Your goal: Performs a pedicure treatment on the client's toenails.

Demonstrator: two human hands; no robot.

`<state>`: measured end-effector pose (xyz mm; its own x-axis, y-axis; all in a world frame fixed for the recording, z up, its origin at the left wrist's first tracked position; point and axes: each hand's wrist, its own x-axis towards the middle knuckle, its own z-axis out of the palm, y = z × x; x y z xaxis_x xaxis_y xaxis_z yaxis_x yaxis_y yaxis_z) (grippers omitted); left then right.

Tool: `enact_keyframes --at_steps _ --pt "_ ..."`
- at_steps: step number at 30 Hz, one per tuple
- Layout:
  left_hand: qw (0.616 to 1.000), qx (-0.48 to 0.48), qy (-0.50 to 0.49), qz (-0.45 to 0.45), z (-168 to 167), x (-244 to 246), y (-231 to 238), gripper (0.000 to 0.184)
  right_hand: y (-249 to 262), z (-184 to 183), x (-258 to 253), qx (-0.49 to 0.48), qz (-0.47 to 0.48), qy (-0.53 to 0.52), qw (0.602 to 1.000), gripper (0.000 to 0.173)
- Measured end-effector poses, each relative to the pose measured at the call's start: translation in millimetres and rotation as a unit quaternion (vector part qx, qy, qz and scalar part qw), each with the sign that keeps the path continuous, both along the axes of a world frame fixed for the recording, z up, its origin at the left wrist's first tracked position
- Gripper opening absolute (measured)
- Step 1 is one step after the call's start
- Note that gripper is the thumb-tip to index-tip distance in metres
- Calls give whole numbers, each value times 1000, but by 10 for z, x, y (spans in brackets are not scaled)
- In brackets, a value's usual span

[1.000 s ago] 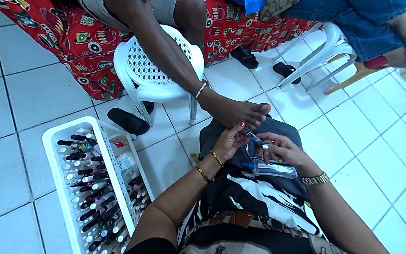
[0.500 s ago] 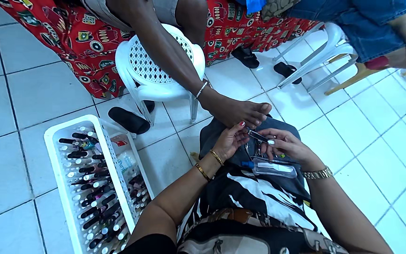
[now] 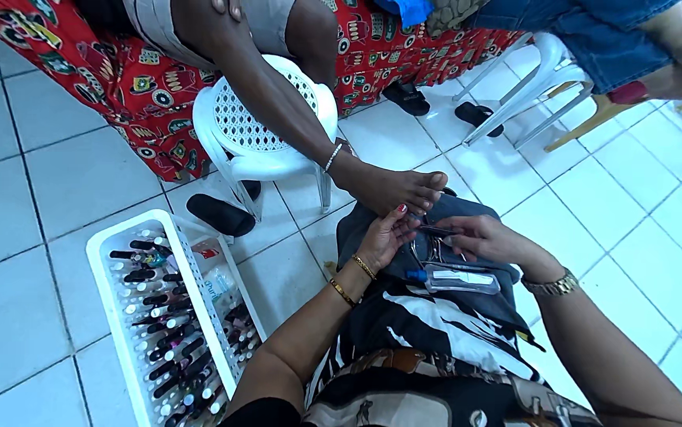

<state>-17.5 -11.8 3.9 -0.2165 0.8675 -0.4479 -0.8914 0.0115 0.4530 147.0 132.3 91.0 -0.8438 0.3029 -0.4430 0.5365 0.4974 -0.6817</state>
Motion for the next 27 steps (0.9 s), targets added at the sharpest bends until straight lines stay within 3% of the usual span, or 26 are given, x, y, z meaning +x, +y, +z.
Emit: enact_keyframes --at_steps 3,7,12,17,21,23,27 --pt "1000 -2 -11 12 23 -1 12 17 -40 -120 86 71 -10 -47 996 35" --pt "1000 4 -8 10 14 2 15 19 -203 -262 199 201 -27 -85 976 66" --pt "1000 1 -13 14 46 -7 1 22 -506 -260 372 187 39 -17 981 44" --pt "999 4 -27 19 54 2 3 25 -618 -390 408 237 98 -40 966 48" --pt "998 11 -45 43 90 4 -30 28 -399 -183 475 118 47 -45 991 52" --pt "997 21 -56 54 107 -9 -48 34 -238 -151 567 41 -3 12 999 55" --pt "996 20 -60 57 119 -5 -37 37 -162 -88 552 -144 -153 168 963 71"
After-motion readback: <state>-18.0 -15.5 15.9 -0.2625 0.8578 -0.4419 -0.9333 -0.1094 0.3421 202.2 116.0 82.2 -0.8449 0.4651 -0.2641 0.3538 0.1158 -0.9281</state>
